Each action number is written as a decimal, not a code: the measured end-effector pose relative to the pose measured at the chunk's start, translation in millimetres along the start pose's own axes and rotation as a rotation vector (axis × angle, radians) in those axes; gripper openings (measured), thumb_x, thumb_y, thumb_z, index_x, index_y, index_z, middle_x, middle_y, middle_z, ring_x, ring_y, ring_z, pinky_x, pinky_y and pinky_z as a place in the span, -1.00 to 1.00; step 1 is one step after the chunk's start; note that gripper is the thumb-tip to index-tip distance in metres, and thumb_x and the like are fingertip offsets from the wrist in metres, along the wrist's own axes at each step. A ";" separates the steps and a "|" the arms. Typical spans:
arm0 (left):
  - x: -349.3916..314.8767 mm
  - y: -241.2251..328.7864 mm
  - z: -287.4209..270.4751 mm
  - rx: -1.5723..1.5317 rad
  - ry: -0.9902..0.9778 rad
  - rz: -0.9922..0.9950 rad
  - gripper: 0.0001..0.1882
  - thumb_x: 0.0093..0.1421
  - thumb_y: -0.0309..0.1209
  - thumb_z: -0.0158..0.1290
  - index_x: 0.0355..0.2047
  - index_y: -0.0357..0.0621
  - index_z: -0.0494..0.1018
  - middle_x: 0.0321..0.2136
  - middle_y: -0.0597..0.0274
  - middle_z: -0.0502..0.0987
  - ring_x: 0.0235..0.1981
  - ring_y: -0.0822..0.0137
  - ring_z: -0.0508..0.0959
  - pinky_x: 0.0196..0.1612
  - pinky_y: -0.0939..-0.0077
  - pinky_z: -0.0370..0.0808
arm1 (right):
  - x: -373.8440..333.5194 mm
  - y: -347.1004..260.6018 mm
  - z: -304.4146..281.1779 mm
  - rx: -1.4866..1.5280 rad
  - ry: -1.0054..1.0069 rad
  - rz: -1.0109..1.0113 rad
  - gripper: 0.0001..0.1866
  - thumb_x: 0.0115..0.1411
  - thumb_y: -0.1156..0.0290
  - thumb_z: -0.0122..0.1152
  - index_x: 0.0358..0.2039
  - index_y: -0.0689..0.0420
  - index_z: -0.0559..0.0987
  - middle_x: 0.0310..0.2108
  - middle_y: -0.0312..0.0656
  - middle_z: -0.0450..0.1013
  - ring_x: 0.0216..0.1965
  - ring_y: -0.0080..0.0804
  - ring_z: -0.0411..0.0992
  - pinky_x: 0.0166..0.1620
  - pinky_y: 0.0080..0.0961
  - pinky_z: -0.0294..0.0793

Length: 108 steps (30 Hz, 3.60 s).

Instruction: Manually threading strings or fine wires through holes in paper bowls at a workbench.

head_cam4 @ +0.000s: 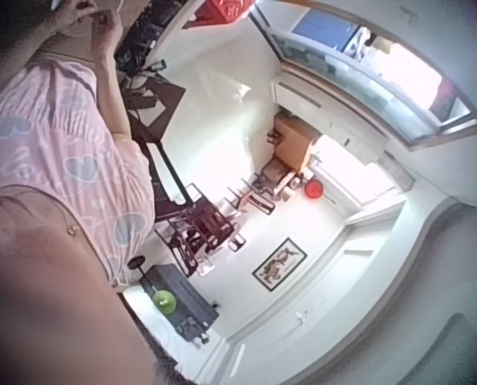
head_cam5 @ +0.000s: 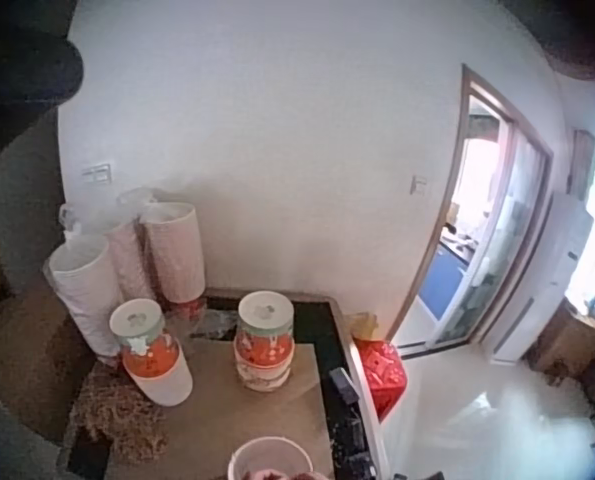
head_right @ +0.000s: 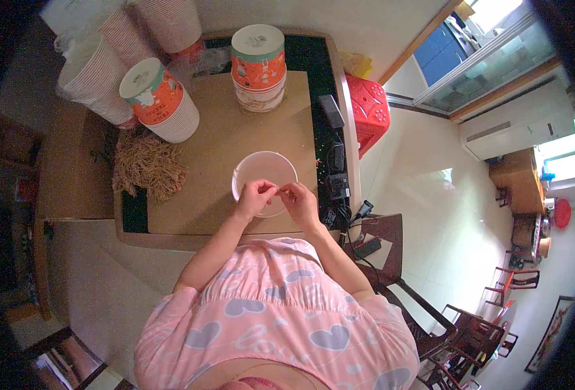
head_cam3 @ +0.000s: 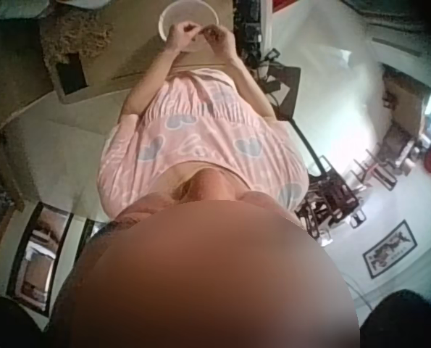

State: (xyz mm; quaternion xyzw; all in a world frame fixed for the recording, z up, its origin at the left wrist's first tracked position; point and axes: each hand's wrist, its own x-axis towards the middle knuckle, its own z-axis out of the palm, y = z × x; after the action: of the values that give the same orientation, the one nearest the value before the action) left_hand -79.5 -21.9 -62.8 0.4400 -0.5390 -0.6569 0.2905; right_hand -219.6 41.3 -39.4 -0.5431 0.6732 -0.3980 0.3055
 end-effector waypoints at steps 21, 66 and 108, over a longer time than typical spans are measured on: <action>2.1 -2.8 1.5 0.045 0.052 0.014 -0.87 0.14 -0.47 0.03 -0.48 -0.29 0.47 -0.58 0.24 0.56 -0.65 0.57 0.44 -0.60 0.68 0.38 | -3.0 1.9 -2.0 -0.027 0.055 -0.074 -0.93 0.04 0.47 0.19 -0.44 0.17 0.52 -0.51 -0.13 0.40 -0.55 -0.34 0.39 -0.48 -0.50 0.36; -41.1 94.3 -27.9 0.126 -0.012 0.190 -0.90 0.11 -0.46 0.08 -0.48 -0.22 0.45 -0.60 0.48 0.42 -0.55 0.67 0.36 -0.47 0.72 0.33 | 7.1 7.5 -15.8 0.000 0.033 -0.052 -0.88 -0.02 0.56 0.18 -0.41 0.16 0.48 -0.49 -0.21 0.37 -0.45 -0.46 0.36 -0.36 -0.56 0.37; 10.7 3.5 -135.7 -0.031 0.077 0.079 -0.62 -0.05 -0.70 0.02 -0.18 -0.15 0.43 -0.34 0.34 0.43 -0.41 0.56 0.41 -0.34 0.72 0.39 | 54.5 17.0 30.9 0.106 -0.204 0.007 -0.81 0.21 0.49 -0.03 -0.16 0.11 0.47 -0.40 -0.23 0.51 -0.42 -0.31 0.48 -0.37 -0.50 0.47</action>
State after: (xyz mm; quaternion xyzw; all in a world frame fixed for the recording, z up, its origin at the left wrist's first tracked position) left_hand 36.4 -93.4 -66.6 0.4390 -0.5341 -0.6357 0.3435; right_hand -214.0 -16.5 -68.4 -0.5614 0.6186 -0.3747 0.4022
